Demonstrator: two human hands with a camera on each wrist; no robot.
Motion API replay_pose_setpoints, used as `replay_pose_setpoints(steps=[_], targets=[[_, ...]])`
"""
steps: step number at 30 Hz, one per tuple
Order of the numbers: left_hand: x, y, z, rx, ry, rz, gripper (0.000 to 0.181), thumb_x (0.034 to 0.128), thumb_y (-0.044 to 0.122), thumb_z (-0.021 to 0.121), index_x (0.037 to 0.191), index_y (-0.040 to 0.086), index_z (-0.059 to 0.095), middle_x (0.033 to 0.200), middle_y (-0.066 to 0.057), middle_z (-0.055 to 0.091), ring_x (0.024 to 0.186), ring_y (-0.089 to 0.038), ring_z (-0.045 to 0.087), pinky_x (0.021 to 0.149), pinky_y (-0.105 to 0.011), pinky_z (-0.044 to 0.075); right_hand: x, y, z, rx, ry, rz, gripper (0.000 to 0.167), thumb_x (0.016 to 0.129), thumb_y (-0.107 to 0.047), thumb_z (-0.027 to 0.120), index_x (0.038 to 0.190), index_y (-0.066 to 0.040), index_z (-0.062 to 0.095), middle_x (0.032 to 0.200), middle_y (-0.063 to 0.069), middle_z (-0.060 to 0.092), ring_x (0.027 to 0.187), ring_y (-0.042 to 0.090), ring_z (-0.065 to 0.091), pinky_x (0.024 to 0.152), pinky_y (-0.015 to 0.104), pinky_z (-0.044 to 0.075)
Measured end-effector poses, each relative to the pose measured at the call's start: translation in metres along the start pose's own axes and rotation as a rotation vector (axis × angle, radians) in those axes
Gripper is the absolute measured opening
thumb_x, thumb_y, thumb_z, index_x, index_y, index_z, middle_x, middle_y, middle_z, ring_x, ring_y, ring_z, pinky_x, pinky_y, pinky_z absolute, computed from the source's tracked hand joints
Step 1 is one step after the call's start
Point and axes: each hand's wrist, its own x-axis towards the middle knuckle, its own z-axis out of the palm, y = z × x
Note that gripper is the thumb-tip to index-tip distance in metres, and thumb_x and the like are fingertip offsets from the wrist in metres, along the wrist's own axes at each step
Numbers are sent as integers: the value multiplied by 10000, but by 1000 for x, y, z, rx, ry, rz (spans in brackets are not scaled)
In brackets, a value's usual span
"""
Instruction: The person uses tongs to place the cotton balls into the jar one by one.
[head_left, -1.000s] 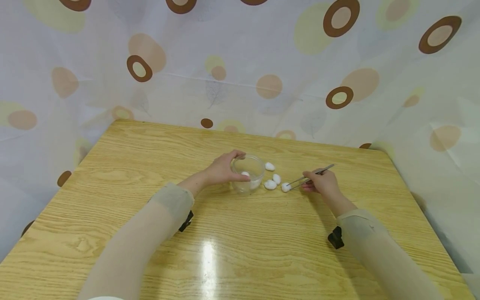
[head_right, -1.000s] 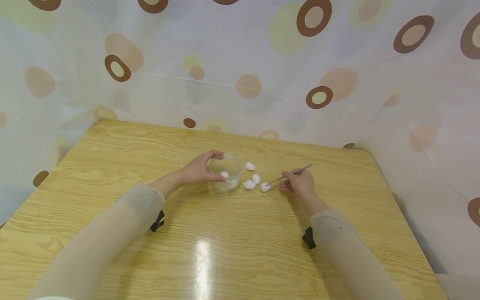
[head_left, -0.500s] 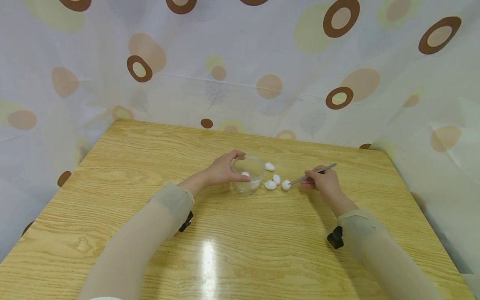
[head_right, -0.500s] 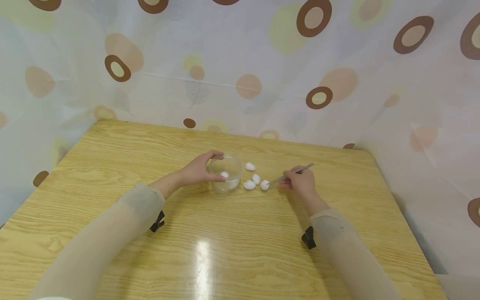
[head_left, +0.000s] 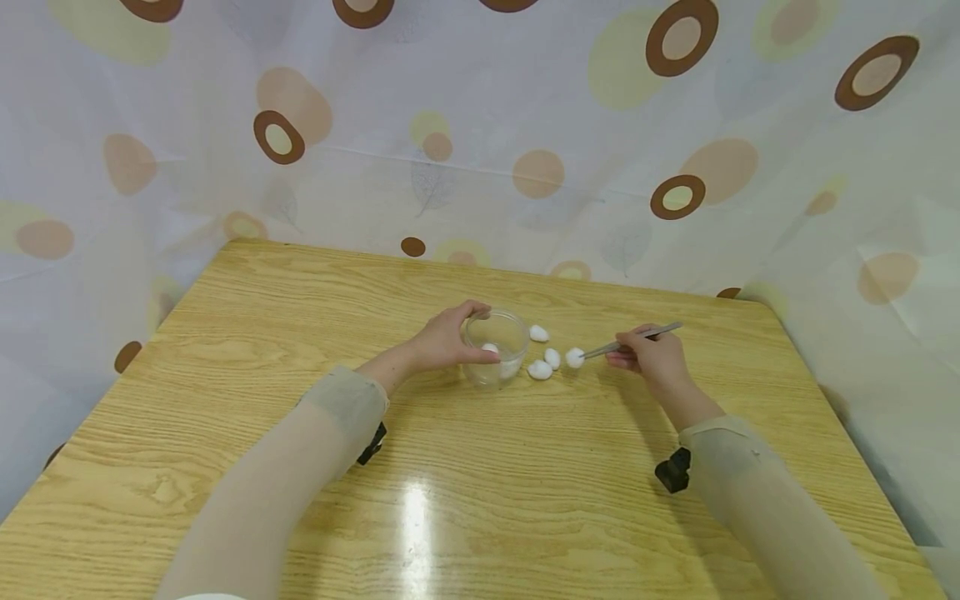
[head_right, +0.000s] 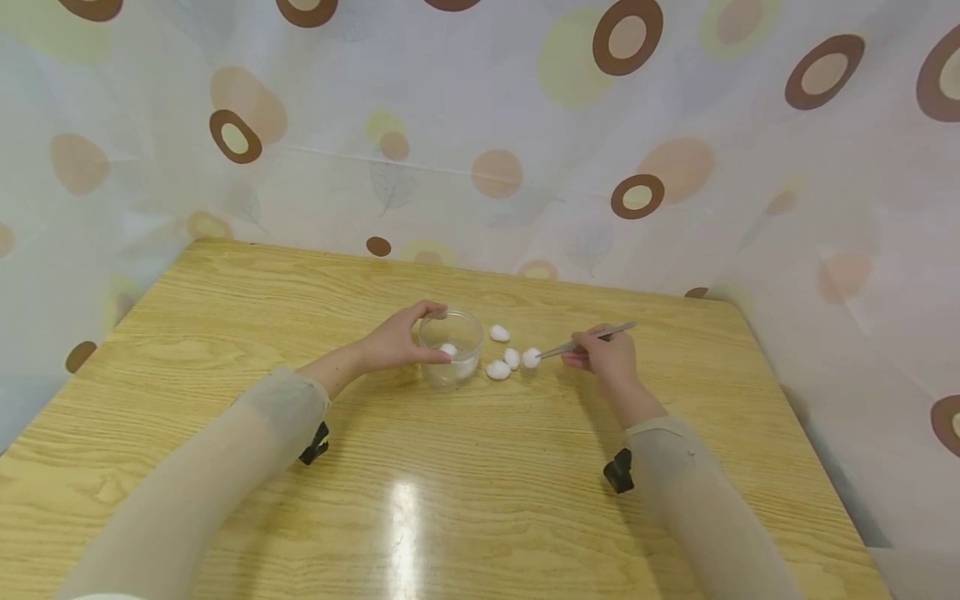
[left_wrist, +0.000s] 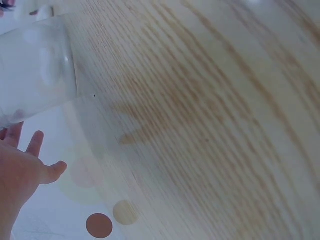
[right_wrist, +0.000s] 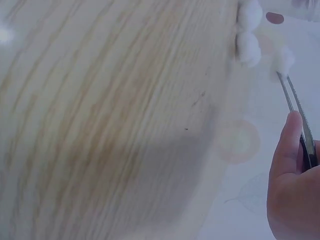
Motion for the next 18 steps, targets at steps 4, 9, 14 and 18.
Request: replay_pose_setpoints(steps=[4, 9, 14, 18], targets=[[0, 0, 0, -3, -1, 0, 774, 774, 393, 748, 1399, 143, 366, 1433, -39, 437, 1388, -278, 295, 1118, -479, 262, 0, -1, -2, 32, 5, -12, 117, 945, -47, 500, 904, -27, 392, 634, -14, 623, 585, 75, 669, 627, 204, 554], [0, 0, 0, -2, 1, 0, 775, 777, 392, 745, 1402, 138, 362, 1434, -42, 436, 1383, -266, 307, 1114, -462, 278, 1, -4, -5, 95, 6, -15, 113, 947, -45, 496, 895, -33, 397, 642, -3, 620, 586, 94, 672, 629, 214, 557], [0, 0, 1, 1, 1, 2, 779, 778, 391, 745, 1404, 134, 359, 1433, -43, 434, 1377, -262, 317, 1111, -456, 287, 0, -8, -9, 138, 1, -23, 123, 942, -45, 510, 877, -38, 405, 648, 9, 629, 589, 108, 675, 627, 221, 559], [0, 1, 1, -1, 0, 2, 777, 779, 385, 745, 1405, 135, 358, 1432, -48, 434, 1378, -266, 315, 1111, -459, 286, 0, -10, -10, 156, -1, -34, 146, 939, -48, 518, 859, -43, 396, 642, 16, 632, 584, 109, 676, 621, 218, 558]])
